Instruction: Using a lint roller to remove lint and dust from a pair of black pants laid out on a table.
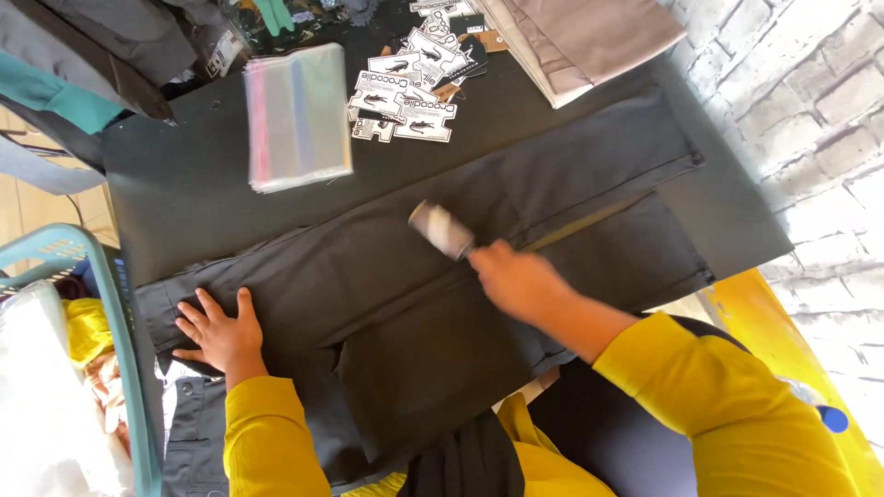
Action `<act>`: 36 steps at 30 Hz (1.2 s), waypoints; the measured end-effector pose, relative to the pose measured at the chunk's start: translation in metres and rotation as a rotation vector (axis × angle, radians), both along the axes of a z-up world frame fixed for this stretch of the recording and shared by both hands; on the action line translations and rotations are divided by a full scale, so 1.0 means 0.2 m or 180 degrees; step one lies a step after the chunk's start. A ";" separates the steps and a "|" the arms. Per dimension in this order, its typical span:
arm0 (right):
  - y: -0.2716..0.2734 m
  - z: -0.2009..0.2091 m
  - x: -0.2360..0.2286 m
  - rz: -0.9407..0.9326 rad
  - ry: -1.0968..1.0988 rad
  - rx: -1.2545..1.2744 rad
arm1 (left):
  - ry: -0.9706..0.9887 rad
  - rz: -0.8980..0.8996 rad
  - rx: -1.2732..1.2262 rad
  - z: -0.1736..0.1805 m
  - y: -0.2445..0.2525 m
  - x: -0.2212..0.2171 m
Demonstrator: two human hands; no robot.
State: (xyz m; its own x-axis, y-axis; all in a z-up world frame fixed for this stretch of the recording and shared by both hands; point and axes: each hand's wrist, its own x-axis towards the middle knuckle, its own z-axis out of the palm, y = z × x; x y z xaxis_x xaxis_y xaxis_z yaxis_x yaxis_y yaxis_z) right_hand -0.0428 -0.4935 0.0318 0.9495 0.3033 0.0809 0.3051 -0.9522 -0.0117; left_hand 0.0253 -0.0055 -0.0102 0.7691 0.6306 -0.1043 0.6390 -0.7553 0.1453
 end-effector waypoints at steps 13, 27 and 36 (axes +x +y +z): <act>-0.63 -0.03 0.22 -0.1955 -0.0099 0.0850 | 0.0002 0.0037 0.0034 -0.02 0.00 0.01; -0.35 -0.14 0.29 -0.1626 0.0204 0.0429 | 0.0018 -0.0019 0.0390 -0.01 -0.04 -0.01; 0.63 0.08 -0.14 0.0918 -0.0222 0.0175 | -0.0140 -0.0134 0.0339 -0.05 -0.01 -0.02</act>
